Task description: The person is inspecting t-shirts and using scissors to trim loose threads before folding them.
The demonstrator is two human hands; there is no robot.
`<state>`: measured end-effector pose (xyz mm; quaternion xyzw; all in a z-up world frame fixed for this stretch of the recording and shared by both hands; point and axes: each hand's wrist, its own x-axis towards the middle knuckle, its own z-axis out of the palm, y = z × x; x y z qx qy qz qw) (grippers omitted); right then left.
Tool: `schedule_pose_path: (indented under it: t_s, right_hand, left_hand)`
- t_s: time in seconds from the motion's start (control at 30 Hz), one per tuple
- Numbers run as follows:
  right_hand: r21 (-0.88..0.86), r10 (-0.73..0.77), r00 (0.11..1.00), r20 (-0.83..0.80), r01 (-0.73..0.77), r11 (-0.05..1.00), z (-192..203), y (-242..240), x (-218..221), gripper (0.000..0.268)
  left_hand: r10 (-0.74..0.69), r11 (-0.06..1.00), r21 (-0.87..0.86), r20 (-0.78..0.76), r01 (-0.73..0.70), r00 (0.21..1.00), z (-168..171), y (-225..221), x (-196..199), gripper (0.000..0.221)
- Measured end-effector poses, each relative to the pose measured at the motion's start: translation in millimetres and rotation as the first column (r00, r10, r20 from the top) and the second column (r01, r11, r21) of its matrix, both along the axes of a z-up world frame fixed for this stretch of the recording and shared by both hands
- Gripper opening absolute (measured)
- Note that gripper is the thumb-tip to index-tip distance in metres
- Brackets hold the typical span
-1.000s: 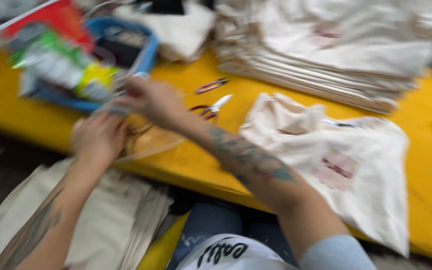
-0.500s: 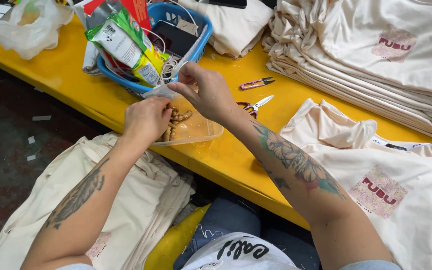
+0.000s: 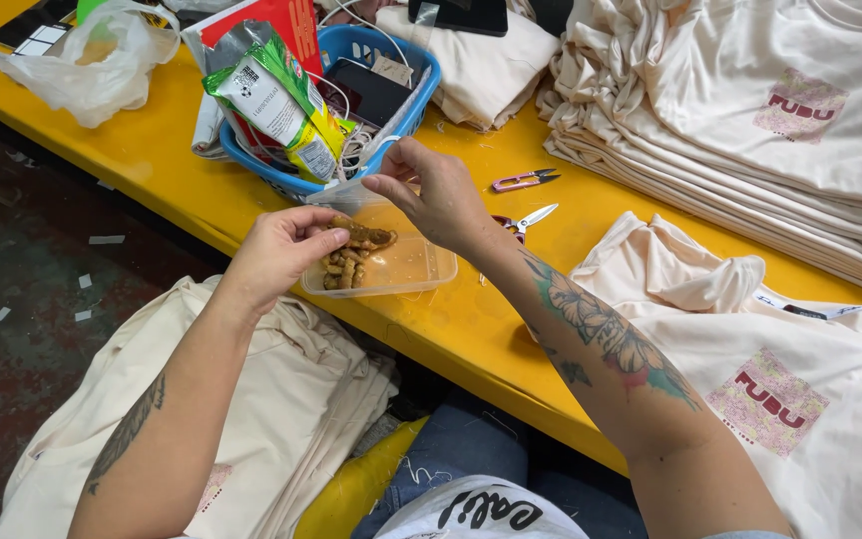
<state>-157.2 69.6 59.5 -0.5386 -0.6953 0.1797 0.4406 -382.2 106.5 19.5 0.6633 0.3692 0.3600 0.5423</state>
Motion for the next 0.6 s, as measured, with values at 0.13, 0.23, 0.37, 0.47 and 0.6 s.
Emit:
schedule_pose_path:
  t_s: [0.13, 0.23, 0.37, 0.47, 0.6]
  right_hand:
    - [-0.013, 0.006, 1.0, -0.018, -0.006, 1.0, -2, -2, 2, 0.018]
    - [-0.021, 0.014, 0.999, -0.032, -0.015, 1.0, -1, -3, 3, 0.016]
    - [-0.034, 0.017, 0.999, -0.041, -0.018, 0.999, -4, -2, 4, 0.016]
    - [-0.012, 0.025, 0.998, -0.058, -0.026, 1.0, -4, -2, 4, 0.015]
    - [0.121, 0.134, 0.989, 0.061, -0.14, 0.983, -5, -5, 6, 0.008]
  left_hand:
    - [-0.015, 1.0, -0.015, 0.031, 0.016, 0.999, -2, 0, -4, 0.026]
    - [-0.024, 0.999, -0.043, 0.05, 0.027, 0.998, 1, -1, -5, 0.026]
    - [-0.034, 0.996, -0.083, 0.077, 0.04, 0.996, 1, -2, -3, 0.027]
    - [-0.033, 0.994, -0.099, 0.085, 0.041, 0.996, 1, -3, -2, 0.027]
    - [-0.022, 0.997, -0.074, 0.086, 0.028, 0.996, -9, 3, -5, 0.028]
